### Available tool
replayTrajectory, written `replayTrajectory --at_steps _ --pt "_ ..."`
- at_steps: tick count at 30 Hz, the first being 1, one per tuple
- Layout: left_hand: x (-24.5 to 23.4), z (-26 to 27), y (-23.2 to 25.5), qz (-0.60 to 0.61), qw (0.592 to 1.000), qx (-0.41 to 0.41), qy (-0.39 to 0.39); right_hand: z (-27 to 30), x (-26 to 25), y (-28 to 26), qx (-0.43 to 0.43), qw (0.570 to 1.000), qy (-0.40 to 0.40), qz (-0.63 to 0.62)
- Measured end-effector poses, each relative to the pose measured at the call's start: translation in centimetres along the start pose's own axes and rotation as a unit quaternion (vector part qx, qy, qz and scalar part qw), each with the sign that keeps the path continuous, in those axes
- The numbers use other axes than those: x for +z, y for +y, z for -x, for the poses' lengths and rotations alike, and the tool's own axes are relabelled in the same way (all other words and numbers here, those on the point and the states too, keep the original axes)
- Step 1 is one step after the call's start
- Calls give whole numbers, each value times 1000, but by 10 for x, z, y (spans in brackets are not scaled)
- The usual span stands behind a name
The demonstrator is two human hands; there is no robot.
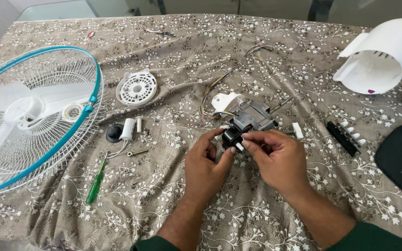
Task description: The person reassembles an electric fan by hand, using a screwdriver to tighten screws on the motor and attaching the motor housing. The person handles the motor, housing, and small fasteners on a table with other fan parts nearby.
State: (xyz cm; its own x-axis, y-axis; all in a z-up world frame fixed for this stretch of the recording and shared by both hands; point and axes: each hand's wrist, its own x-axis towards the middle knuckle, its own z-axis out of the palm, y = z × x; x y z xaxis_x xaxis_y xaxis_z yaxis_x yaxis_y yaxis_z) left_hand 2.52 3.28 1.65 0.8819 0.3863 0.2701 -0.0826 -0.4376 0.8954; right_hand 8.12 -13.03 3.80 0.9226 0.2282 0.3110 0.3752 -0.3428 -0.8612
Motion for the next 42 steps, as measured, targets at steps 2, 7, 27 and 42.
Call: replayTrajectory --at_steps 2,7,27,42 --pt "0 1 0 5 1000 2 8 0 2 2 13 1000 4 7" --pt "0 -1 0 9 1000 -4 3 -2 6 3 49 999 11 -14" --pt "1 0 -5 7 1000 -28 -10 -7 4 6 54 999 3 0" --pt "7 25 7 442 863 -226 95 39 -25 7 63 993 -90 53"
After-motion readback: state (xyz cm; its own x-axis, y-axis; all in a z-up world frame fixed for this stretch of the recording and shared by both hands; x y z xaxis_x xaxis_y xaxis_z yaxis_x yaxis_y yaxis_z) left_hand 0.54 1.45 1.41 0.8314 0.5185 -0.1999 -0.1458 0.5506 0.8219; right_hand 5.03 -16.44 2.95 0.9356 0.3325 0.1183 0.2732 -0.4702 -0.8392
